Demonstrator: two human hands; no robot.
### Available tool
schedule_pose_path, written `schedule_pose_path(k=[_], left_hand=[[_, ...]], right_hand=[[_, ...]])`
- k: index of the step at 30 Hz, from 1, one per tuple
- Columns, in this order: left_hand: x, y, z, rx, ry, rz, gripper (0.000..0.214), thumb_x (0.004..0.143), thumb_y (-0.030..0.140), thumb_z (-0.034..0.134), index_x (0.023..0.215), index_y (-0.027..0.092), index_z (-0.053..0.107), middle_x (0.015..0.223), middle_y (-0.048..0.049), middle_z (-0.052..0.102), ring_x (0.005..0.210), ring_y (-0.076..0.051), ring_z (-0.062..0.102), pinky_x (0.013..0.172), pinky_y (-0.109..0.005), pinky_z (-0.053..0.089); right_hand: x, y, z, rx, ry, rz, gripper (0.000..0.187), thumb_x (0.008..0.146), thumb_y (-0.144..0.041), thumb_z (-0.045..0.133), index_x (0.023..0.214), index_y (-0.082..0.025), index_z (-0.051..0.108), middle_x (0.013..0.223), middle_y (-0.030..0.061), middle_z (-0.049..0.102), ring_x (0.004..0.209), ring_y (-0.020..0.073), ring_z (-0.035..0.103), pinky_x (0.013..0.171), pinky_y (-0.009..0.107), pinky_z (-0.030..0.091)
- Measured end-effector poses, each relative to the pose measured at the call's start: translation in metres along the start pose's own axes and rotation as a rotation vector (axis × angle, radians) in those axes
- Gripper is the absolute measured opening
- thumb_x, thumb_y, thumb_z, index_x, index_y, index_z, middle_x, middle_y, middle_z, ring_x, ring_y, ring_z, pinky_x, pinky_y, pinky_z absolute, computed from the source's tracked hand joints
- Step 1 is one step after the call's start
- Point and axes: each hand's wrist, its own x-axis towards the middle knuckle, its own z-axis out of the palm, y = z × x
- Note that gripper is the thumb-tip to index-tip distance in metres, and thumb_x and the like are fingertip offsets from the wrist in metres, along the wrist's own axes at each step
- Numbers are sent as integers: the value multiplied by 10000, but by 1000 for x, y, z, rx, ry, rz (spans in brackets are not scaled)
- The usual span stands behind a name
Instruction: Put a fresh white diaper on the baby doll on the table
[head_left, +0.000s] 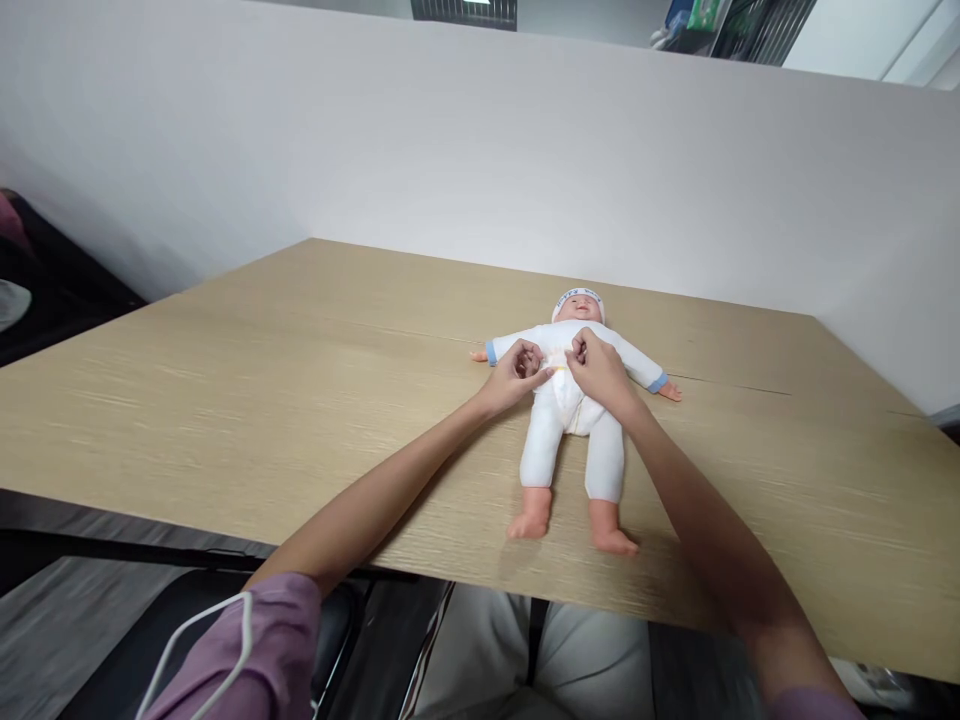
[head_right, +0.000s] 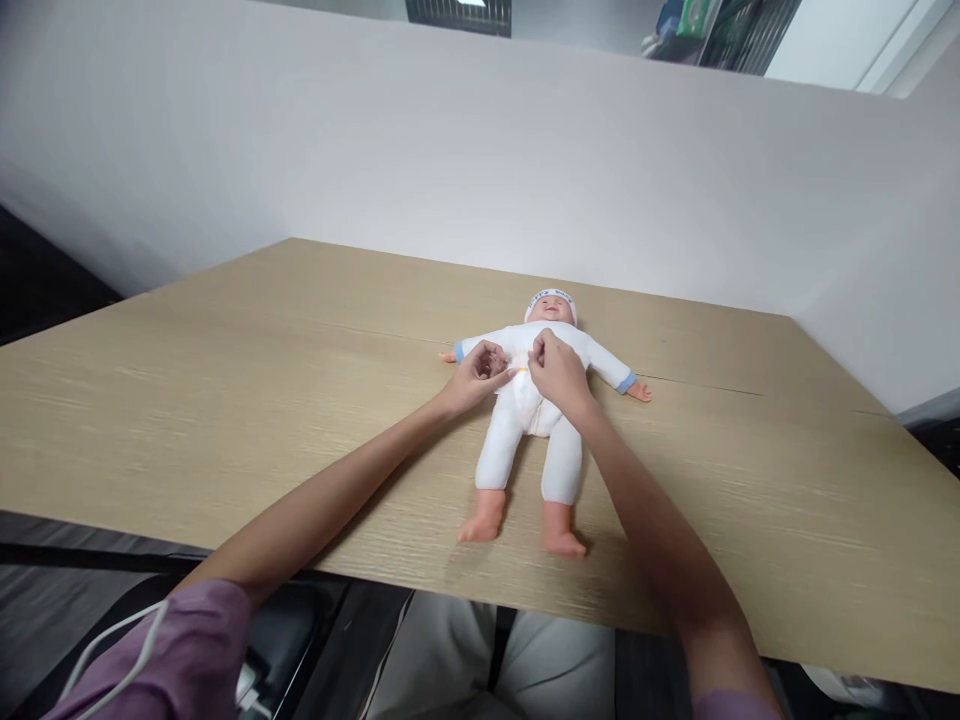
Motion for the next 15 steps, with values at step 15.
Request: schedule_pose_path(k=[15], left_hand=[[-74,58,11,622,-452,125,261,1068,459,587,973,226,656,878,-37,714,932,-243,612,895,-370,463]], right_hand=[[-135,33,-36,13,-165,-163,18,1008,-249,625,1008,-246,643,953,24,730,850,214,691,790,340,509]])
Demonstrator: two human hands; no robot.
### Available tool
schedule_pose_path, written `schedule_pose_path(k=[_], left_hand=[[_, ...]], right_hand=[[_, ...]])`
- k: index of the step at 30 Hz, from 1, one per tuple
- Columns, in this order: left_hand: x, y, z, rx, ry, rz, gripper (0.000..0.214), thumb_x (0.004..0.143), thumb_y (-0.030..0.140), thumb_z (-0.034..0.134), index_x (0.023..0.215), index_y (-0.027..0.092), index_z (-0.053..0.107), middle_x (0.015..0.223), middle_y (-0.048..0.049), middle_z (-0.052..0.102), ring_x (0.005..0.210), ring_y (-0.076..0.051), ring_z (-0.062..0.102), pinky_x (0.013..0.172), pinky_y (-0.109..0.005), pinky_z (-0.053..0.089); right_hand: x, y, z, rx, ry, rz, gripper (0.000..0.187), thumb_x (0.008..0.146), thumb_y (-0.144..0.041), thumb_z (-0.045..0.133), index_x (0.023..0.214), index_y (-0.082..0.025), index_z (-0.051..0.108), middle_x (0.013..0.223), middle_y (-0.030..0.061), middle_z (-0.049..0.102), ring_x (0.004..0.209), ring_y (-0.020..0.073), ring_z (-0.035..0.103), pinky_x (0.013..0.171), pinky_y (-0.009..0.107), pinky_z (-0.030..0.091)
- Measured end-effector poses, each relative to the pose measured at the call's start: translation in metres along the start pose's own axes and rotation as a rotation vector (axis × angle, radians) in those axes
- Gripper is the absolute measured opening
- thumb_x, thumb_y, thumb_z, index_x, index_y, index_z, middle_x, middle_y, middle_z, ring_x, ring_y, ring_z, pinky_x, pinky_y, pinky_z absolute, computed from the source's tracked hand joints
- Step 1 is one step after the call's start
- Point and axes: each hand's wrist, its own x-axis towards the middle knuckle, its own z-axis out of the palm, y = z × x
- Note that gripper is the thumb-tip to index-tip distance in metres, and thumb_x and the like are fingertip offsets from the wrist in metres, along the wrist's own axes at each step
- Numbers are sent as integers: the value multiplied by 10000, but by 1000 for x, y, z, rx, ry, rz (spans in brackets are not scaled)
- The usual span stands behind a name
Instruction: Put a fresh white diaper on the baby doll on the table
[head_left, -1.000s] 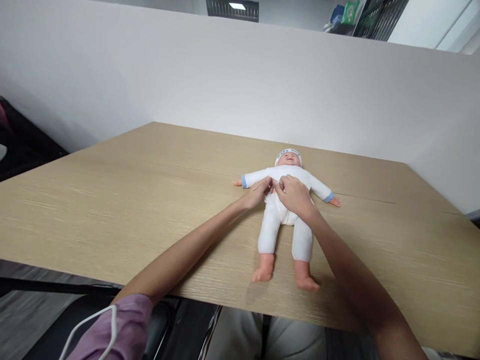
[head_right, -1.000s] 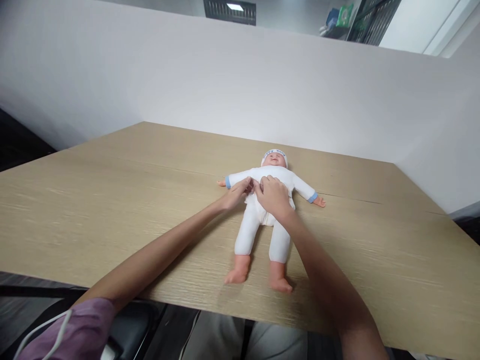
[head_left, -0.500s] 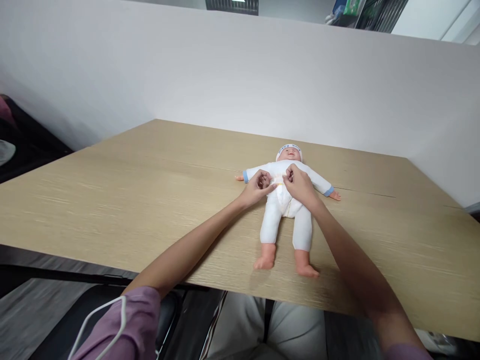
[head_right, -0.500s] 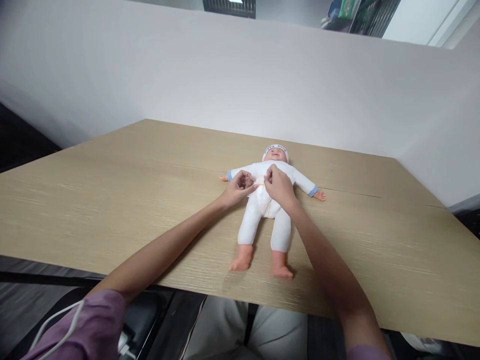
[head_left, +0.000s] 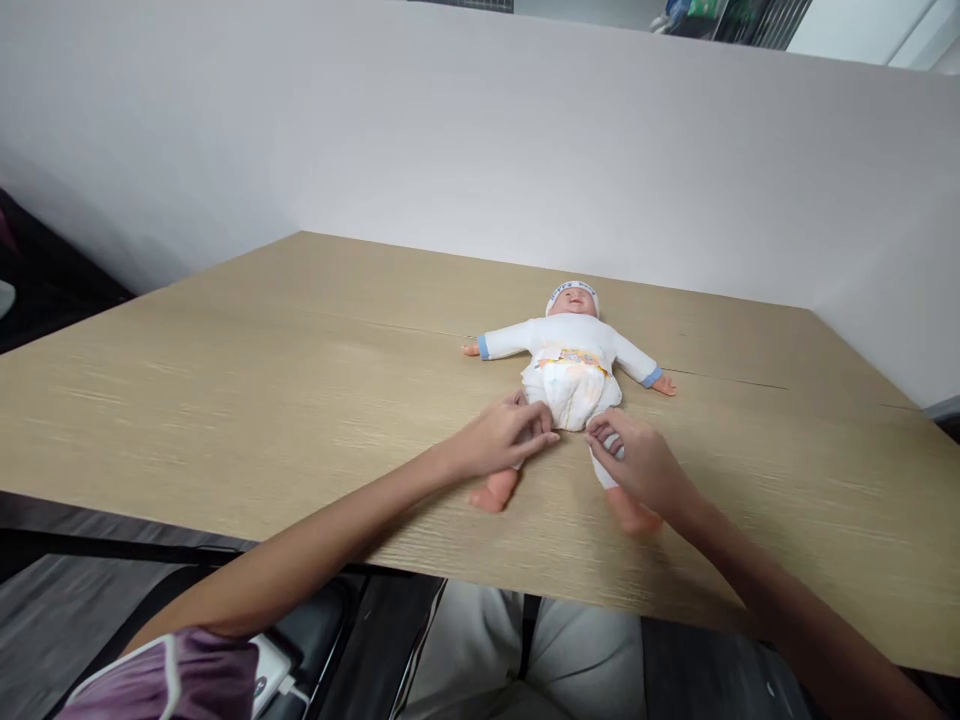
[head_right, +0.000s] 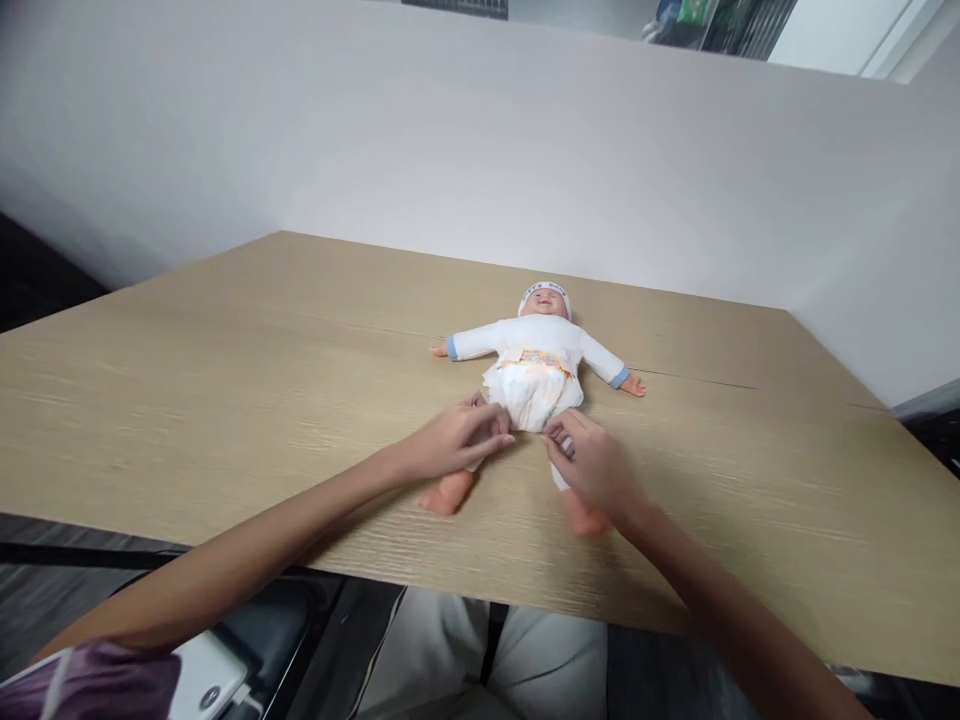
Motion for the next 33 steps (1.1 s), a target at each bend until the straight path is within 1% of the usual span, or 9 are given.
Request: schedule_pose_path(k=[3,5,9,12,16,19,23,27,33], left_hand=[[9,-4,5,-54,102,-189,291,1021,508,641,978,225,590,762,4,663,745,-209,610,759,-339,463],[12,-3,8,19,134,-239,320,997,524,667,930,225,574,760,2,630,697,-201,579,696,-328,426],[12,-2,15,158,175,-217,348,981,497,684,799,221,572,792,-23,564,733,-210,545,676,-322,386],[10,-3,17,151,181,-206,348,998,460,662,759,222,575,741,-11,541,714,-204,525,685,-324,385],[7,-5,19,104,218,-159,268,1014,378,652,801,222,604,742,-9,612,790,-216,576,759,-338,425],[5,-6,19,72,245,-96,203,1022,335,642,857,218,628,864,-30,674,875,-222,618,811,-348,466],[4,-5,19,35,290,-42,179,1044,365,614,990,209,684,1234,-106,679,1123,-260,654,980,-390,510],[4,-2,19,15,290,-41,175,1048,363,601,999,216,682,1315,-114,673,1189,-279,646,1033,-411,501],[9,-5,20,-20,260,-72,153,1011,329,601,904,219,610,980,-56,683,966,-249,609,893,-375,478]], right_hand=[[10,4,5,-127,53,26,63,1006,-288,663,976,-235,646,922,33,731,809,221,674,725,335,472],[15,-1,10,-194,55,28,155,1007,-308,677,888,-234,611,855,25,700,760,218,648,683,337,437],[11,-9,20,-218,64,27,171,1027,-293,650,872,-233,608,867,28,676,803,224,641,706,347,446],[3,-10,25,-249,82,24,76,1027,-295,643,1028,-227,678,998,65,697,905,261,655,760,374,483],[-2,-10,30,-191,98,39,170,1034,-315,640,1172,-227,685,1166,93,705,985,284,669,838,412,519],[-3,-11,32,-116,126,35,192,1035,-307,631,1205,-232,674,1246,102,702,1045,295,670,906,436,525],[-4,-12,33,-55,137,12,223,1006,-299,658,1219,-232,655,1312,119,693,1110,320,649,968,474,517],[-3,-13,32,-50,122,24,262,971,-318,698,1207,-220,643,1196,128,715,1115,344,631,953,478,513],[3,-12,33,2,145,133,263,949,-405,713,1130,-229,640,912,60,650,902,287,627,819,407,508]])
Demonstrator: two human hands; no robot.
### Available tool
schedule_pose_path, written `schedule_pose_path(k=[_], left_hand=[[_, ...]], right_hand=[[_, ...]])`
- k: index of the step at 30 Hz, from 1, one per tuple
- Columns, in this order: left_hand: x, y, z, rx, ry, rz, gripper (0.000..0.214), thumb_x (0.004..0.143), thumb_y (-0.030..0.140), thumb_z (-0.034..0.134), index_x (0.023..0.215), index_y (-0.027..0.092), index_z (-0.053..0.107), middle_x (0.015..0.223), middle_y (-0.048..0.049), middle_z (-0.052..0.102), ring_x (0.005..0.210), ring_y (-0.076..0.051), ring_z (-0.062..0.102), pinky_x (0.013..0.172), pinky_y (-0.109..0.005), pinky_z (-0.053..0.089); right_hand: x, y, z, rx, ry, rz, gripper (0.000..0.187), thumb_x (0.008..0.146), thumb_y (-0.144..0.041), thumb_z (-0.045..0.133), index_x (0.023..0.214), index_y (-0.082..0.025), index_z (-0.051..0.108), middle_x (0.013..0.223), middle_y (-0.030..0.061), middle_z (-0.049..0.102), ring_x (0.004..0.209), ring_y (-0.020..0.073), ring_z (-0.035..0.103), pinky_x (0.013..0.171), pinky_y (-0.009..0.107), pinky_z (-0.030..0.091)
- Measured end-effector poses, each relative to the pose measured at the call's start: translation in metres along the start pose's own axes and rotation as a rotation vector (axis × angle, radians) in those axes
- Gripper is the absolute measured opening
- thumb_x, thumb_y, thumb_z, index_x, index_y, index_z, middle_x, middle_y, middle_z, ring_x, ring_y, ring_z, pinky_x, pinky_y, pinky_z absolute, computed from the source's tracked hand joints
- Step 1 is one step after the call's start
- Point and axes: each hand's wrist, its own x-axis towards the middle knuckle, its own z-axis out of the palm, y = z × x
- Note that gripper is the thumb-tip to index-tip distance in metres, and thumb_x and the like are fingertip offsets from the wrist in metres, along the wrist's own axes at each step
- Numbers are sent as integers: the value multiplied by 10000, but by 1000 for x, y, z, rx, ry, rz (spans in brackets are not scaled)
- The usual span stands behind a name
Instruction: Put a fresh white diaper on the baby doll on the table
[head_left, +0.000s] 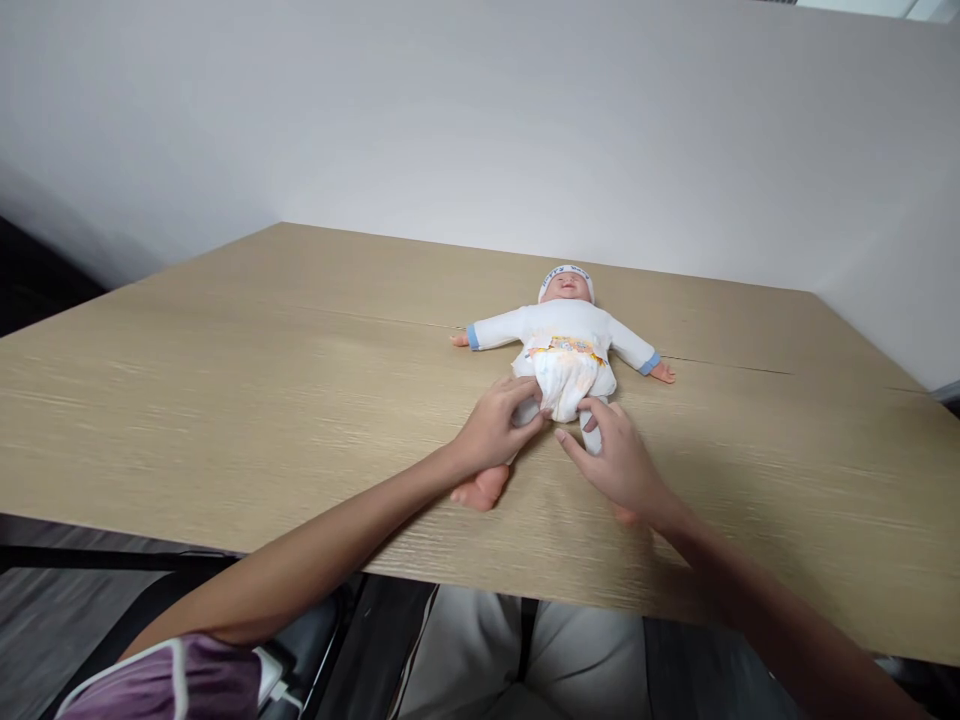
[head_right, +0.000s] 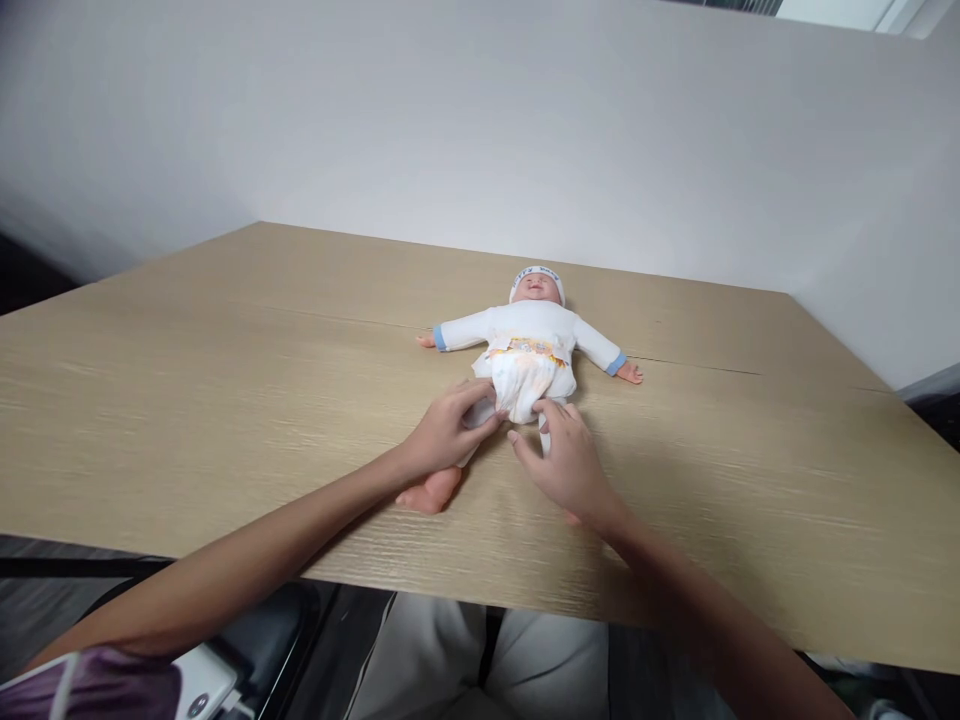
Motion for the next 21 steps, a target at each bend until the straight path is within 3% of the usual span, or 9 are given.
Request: schedule_pose_path(k=[7,12,17,21], left_hand=[[4,-2,1,-35,-15,-60,185,977,371,612,889,219,552,843,-13,582,846,-218,536,782,-335,415],[5,-8,6,-178,29,-127,261,949,418,657,890,229,486,801,30,518,747,-171,458,725,-314,382],[7,-19,10,-411,93,-218,437,832,461,804,933,237,443,822,51,472,747,-143,433,702,-284,375],[8,-23,12,-536,168,-361,596,699,469,906,1023,238,462,845,55,552,679,-119,428,673,-273,356]], right_hand=[[9,4,0,100,24,134,267,920,-464,699,1042,-237,631,802,10,631,764,231,636,725,351,469],[13,8,0,191,18,173,289,895,-481,680,1035,-249,581,722,-26,606,681,213,600,673,339,445],[14,11,-4,285,99,170,387,858,-514,729,1036,-258,500,928,25,730,622,172,541,636,329,450],[14,13,-14,236,127,193,402,862,-564,762,1017,-253,560,965,61,807,617,188,595,653,343,467]])
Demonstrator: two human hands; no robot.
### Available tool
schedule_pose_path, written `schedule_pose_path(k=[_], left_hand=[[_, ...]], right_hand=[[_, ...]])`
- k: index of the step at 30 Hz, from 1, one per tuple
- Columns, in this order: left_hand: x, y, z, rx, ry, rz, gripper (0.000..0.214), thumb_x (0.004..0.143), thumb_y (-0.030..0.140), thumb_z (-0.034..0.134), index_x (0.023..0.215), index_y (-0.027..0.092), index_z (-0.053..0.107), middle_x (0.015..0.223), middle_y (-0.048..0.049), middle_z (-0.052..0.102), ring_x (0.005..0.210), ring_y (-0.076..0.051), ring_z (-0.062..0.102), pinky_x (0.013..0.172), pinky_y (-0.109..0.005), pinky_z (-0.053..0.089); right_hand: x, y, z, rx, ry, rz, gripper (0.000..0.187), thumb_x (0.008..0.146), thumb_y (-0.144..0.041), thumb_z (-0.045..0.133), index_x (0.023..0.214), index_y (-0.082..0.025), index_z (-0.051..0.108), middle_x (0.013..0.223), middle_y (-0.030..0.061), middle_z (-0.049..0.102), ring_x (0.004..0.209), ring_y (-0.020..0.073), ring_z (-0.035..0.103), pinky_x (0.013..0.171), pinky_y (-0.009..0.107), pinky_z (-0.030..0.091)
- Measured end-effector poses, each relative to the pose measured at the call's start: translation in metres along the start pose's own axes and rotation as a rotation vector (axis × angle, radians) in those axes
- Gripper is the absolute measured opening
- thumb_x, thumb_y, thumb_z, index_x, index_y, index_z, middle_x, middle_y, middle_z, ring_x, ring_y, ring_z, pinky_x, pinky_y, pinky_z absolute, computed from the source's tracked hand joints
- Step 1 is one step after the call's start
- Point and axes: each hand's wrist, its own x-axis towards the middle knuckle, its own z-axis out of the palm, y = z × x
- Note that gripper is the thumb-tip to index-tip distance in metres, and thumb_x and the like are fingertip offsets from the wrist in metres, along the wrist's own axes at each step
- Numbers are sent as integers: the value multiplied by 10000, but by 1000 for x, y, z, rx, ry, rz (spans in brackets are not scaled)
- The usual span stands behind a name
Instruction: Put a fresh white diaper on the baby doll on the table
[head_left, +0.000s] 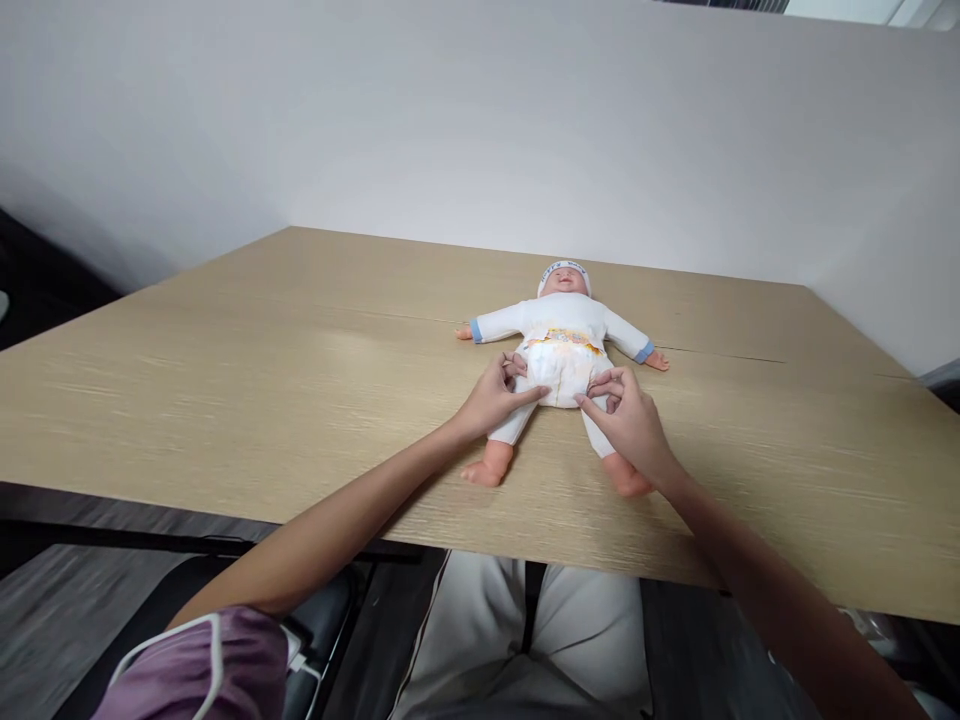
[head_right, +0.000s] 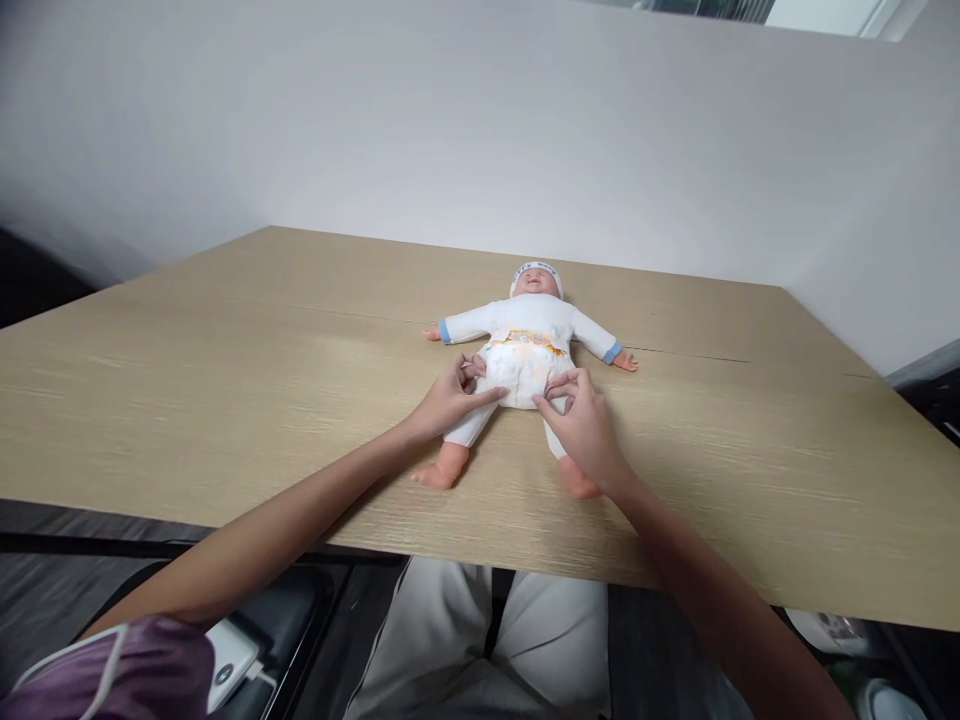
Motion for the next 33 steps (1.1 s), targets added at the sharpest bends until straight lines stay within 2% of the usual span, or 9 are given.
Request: schedule_pose_path(k=[4,10,12,15,18,21,24,27,33], left_hand=[[-4,5,-2,35,7,-24,600,692,505,921,1091,210,584,907,-7,676,789,-177,591,735,-301,430],[-7,15,-4,198,-137,53,417,869,564,789,1041,185,756,1015,-59,766,919,-249,672,837,-365,507],[-6,16,-3,149,-190,62,400,889,558,773,1046,189,779,1073,-72,785,1003,-278,684,903,-394,523],[-3,15,-3,12,-225,15,426,880,567,784,1080,191,784,1134,-98,788,1090,-303,686,941,-417,538],[0,15,-8,-113,-236,-102,469,841,604,816,1044,184,767,1054,-108,780,1021,-292,698,855,-398,555],[3,17,-16,-197,-276,-184,471,811,614,841,972,185,735,1005,-91,763,926,-249,687,793,-361,539],[8,17,-25,-182,-310,-188,485,790,629,855,928,187,709,877,-54,717,771,-190,628,682,-313,483],[13,12,-27,-140,-309,-143,540,766,675,853,914,185,684,788,-29,666,673,-155,567,602,-285,418],[9,3,-15,-79,-203,-31,619,783,765,769,947,182,643,877,-57,711,765,-188,640,695,-315,495]], right_hand=[[-1,-2,-5,-116,-21,-26,275,921,-526,731,957,-254,712,957,57,837,697,230,664,721,372,492],[-4,1,5,-244,10,-149,209,932,-455,718,941,-254,774,986,76,824,968,310,704,892,442,501],[-3,5,7,-189,-3,-119,252,925,-493,711,907,-246,759,968,79,812,953,303,704,894,441,507],[5,13,5,-11,-48,17,363,860,-602,749,884,-239,746,907,65,794,861,273,693,818,406,521],[15,21,0,244,-153,165,501,721,-697,834,863,-228,728,888,58,779,818,252,684,736,365,528],[19,24,-2,353,-191,199,554,655,-720,873,848,-222,725,889,57,772,821,247,686,728,356,538],[15,21,-2,189,-87,106,507,746,-706,826,860,-216,760,870,56,766,757,227,640,706,360,510],[8,15,-2,-39,3,-74,398,877,-623,754,888,-226,783,871,64,775,763,242,624,748,387,507],[6,8,-5,-195,71,-338,284,993,-492,672,892,-238,752,904,74,788,862,275,641,863,423,517]])
